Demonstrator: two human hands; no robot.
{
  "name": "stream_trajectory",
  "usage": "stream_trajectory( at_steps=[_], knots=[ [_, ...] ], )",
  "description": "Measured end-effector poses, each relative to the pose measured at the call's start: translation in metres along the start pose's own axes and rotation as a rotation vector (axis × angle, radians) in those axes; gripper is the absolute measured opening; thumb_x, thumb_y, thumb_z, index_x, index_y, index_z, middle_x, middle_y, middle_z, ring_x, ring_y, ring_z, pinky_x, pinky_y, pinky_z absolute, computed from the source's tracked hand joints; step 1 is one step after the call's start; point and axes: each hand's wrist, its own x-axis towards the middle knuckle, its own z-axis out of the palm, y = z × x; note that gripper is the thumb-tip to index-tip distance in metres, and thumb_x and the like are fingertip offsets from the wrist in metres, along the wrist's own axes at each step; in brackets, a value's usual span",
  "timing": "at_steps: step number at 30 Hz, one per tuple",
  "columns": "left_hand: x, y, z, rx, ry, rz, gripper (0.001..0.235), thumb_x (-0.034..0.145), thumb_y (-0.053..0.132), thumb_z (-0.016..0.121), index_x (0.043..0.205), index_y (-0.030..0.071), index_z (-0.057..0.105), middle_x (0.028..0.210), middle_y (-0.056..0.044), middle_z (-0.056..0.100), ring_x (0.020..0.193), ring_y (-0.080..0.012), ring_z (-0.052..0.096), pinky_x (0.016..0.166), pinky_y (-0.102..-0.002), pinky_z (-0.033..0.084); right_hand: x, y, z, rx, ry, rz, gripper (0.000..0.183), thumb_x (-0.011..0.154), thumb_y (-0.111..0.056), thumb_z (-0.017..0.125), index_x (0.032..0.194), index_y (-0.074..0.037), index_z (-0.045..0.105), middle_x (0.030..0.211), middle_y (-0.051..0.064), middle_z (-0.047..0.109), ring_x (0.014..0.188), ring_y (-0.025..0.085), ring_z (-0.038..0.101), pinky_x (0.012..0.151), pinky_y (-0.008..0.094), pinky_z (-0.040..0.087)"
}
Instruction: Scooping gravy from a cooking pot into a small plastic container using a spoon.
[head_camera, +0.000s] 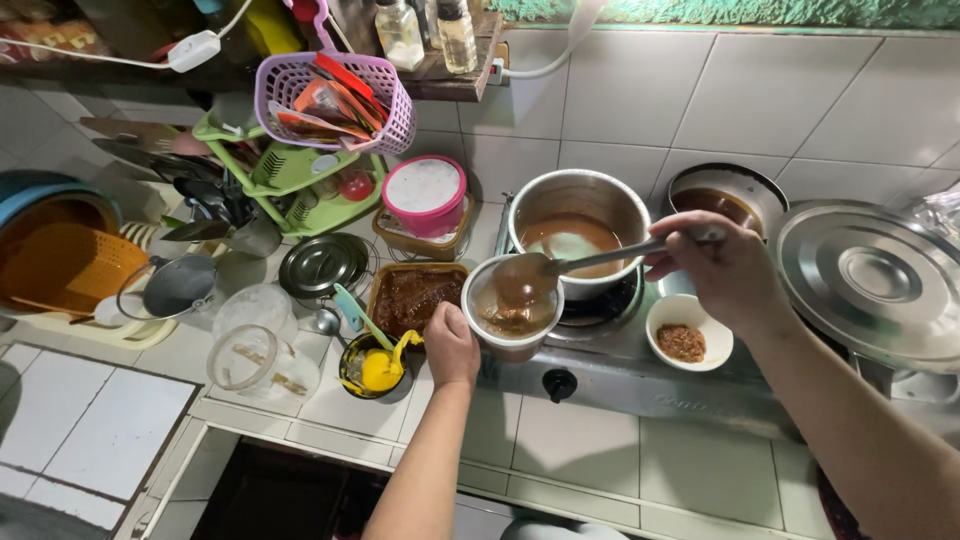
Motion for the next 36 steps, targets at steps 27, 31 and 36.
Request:
stream_trajectory(
  at_steps=[27,31,36],
  knots=[
    [-0.006,-0.009,0.011,-0.060,0.135,-0.036,0.037,0.106,0.027,0.040,0.078,0.005,0.052,0.074,-0.026,0.058,0.072,-0.0428,0.064,0.072,-0.048,0.056,0.081,0.110,0.001,-0.078,0.163,0.183,0.016,0.104,-0.012,0.061,0.112,-0.009,0.074,0.082,0.020,0.076,0.067,0.021,0.076,0.069,0.030,0.063],
    [-0.007,-0.005,0.010,-0.057,0.131,-0.031,0.037,0.106,0.028,0.041,0.079,0.005,0.052,0.075,-0.027,0.058,0.073,-0.0447,0.064,0.072,-0.049,0.055,0.076,0.102,-0.003,0.027,0.163,0.278,0.019,0.105,-0.013,0.058,0.114,-0.004,0.072,0.085,0.028,0.075,0.069,0.024,0.077,0.066,0.032,0.064],
    [-0.006,-0.013,0.012,-0.054,0.122,-0.046,0.037,0.106,0.028,0.040,0.078,0.007,0.054,0.073,-0.022,0.061,0.071,-0.0390,0.065,0.072,-0.045,0.056,0.076,0.117,-0.018,0.152,0.219,0.418,0.024,0.111,-0.018,0.053,0.118,0.002,0.066,0.086,0.031,0.072,0.073,0.026,0.077,0.065,0.035,0.065]
  ],
)
